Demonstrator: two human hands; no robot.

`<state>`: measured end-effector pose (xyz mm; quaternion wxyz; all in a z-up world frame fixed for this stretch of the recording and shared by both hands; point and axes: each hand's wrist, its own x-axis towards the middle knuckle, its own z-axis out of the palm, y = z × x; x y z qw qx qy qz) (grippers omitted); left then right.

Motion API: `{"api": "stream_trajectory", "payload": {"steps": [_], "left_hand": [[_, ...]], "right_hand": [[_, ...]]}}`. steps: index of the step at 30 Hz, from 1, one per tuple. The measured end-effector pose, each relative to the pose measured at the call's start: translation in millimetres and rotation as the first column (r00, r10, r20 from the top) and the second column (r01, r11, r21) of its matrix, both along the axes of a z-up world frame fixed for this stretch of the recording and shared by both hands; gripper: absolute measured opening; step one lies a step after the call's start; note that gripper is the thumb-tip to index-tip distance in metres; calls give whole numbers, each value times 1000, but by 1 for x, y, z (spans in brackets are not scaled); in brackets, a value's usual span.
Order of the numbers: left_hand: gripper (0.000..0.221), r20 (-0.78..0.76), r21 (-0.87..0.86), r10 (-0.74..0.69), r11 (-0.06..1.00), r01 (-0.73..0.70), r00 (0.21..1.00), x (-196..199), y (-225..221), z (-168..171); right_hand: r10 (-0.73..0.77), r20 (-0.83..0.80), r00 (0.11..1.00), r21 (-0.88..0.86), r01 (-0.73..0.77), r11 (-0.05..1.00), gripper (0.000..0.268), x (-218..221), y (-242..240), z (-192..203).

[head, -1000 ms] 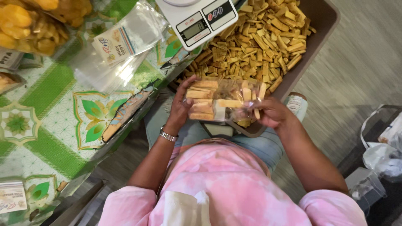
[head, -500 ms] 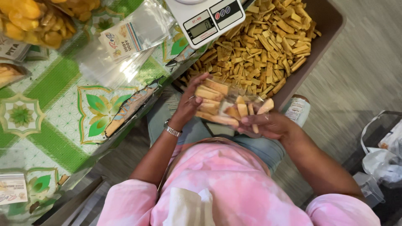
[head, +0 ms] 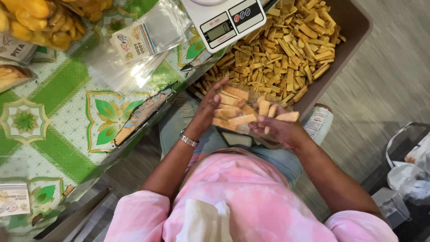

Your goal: The person scoops rectangular snack sticks from a large bin into clear plastic bags. They place the filled bags on a digital scale to check the weight, then remove them and set them aside. The person repeats this process for multiple bags.

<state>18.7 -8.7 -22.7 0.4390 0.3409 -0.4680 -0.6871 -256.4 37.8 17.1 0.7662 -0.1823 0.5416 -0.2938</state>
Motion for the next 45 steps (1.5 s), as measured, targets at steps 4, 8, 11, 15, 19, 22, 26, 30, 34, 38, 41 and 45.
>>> {"api": "stream_trajectory", "payload": {"steps": [4,8,11,15,19,22,26,30,34,38,41,45], "left_hand": [[78,108,-123,-36,991,50,993,-1,0,4],[78,41,-80,14,997,-10,999,-1,-2,9],[83,129,-60,-35,997,43,991,-1,-3,12],[78,144,-170,-61,982,85,988,-2,0,12],[75,138,-209,-50,975,79,989,-5,3,6],[70,146,-233,-72,967,105,987,-10,5,1],[63,91,-191,-58,979,74,994,-10,8,-2],[61,79,-115,-16,993,25,997,-9,8,-4],[67,71,-178,-40,983,52,997,-14,10,-7],[72,123,-291,-129,943,160,984,-21,16,-6],[69,77,-157,-68,984,79,995,-16,18,-2],[77,29,-195,-80,977,84,996,-13,16,3]], "right_hand": [[85,52,995,-83,-80,993,60,2,5,-3],[-132,-57,990,-140,123,982,63,6,3,4],[-119,-51,992,-232,104,967,58,9,0,19],[28,155,988,-242,11,970,61,10,3,42],[3,-168,986,-288,-52,956,61,22,2,39],[-145,-119,982,-315,101,944,56,28,2,32],[-147,80,986,-304,164,938,47,28,8,32],[-239,184,954,-225,277,934,46,23,12,33],[-300,183,936,-116,324,939,33,21,12,25],[-332,134,934,-55,342,938,29,22,14,19],[-356,267,895,3,369,929,28,18,13,21],[-296,226,928,-83,321,943,28,11,16,17]]}}
